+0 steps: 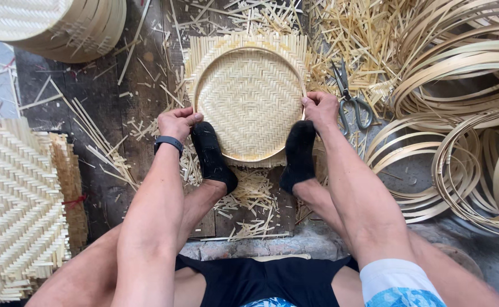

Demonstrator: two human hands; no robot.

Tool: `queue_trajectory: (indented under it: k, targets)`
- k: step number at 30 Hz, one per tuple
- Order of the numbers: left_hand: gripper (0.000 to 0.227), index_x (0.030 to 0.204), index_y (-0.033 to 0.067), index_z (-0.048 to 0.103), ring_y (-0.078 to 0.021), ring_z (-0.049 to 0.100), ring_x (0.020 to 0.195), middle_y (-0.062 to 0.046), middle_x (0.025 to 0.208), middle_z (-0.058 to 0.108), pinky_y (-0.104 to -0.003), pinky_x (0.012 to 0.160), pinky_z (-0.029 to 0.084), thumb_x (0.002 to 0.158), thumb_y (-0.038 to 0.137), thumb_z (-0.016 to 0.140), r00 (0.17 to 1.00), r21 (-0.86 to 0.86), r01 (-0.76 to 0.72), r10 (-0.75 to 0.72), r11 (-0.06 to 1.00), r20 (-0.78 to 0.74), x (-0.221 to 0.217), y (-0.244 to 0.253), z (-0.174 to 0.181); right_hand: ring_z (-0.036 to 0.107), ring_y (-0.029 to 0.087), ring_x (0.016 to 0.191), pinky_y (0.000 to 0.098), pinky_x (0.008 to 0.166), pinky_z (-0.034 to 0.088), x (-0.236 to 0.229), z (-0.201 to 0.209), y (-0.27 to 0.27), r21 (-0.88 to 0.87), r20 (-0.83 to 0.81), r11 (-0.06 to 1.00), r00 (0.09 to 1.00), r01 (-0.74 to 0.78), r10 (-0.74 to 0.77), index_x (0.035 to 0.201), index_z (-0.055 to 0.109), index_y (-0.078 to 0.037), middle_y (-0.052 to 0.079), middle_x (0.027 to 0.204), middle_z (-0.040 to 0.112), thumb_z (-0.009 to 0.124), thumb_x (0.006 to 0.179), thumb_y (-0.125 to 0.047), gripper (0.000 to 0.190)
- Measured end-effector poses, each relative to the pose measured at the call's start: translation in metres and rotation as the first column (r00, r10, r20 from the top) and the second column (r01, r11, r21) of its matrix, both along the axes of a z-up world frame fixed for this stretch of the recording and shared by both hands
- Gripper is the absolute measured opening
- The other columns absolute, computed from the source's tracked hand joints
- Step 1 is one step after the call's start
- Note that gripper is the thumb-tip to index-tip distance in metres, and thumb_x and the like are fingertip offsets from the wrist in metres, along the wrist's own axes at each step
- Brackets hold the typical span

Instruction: The person places a circular bamboo hoop onto a woven bamboo sheet, fits them into a wooden mold, and trims the excess bamboo strips using shears.

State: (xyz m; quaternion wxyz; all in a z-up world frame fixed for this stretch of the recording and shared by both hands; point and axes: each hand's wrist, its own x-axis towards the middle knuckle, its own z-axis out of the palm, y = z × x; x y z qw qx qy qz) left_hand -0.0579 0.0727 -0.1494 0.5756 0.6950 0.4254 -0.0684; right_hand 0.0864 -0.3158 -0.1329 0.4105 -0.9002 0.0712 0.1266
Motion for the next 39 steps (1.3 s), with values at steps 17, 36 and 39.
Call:
queue_trajectory:
  k: [17,36,39]
  targets:
    - [0.042,0.133,0.0269,0.068,-0.0363,0.046,0.138,-0.008,0.151,0.051,-0.049,0.11,0.039,0.103,0.054,0.056,0.521,0.778,0.526,-0.853,0.344,0.026,0.184,-0.062,0.046,0.026,0.043,0.15,0.071,0.12,0.015,-0.134,0.032,0.117,-0.656,0.304,0.481,0.38,-0.582,0.874,0.158,0.036,-0.01,0.025,0.158,0.03,0.062,0.09,-0.063,0.09]
    - [0.043,0.117,0.0324,0.074,-0.0274,0.069,0.102,-0.003,0.11,0.076,-0.044,0.086,0.053,0.1,0.061,0.048,0.655,0.429,0.713,-0.745,0.554,-0.125,0.212,-0.073,0.036,0.073,0.021,0.089,0.0355,0.081,0.06,0.093,0.041,0.11,0.007,0.082,0.878,0.876,-0.478,0.476,0.12,0.075,-0.016,0.007,0.104,0.078,0.063,0.105,-0.029,0.024]
    - [0.047,0.115,0.0333,0.076,-0.0272,0.069,0.101,-0.005,0.106,0.076,-0.044,0.086,0.052,0.095,0.067,0.049,0.683,0.259,0.73,-0.694,0.633,-0.229,0.226,-0.07,0.042,0.073,0.018,0.078,0.0335,0.072,0.06,0.103,0.03,0.114,0.088,-0.024,0.908,0.91,-0.41,0.413,0.115,0.077,-0.017,0.004,0.094,0.079,0.065,0.101,-0.031,0.023]
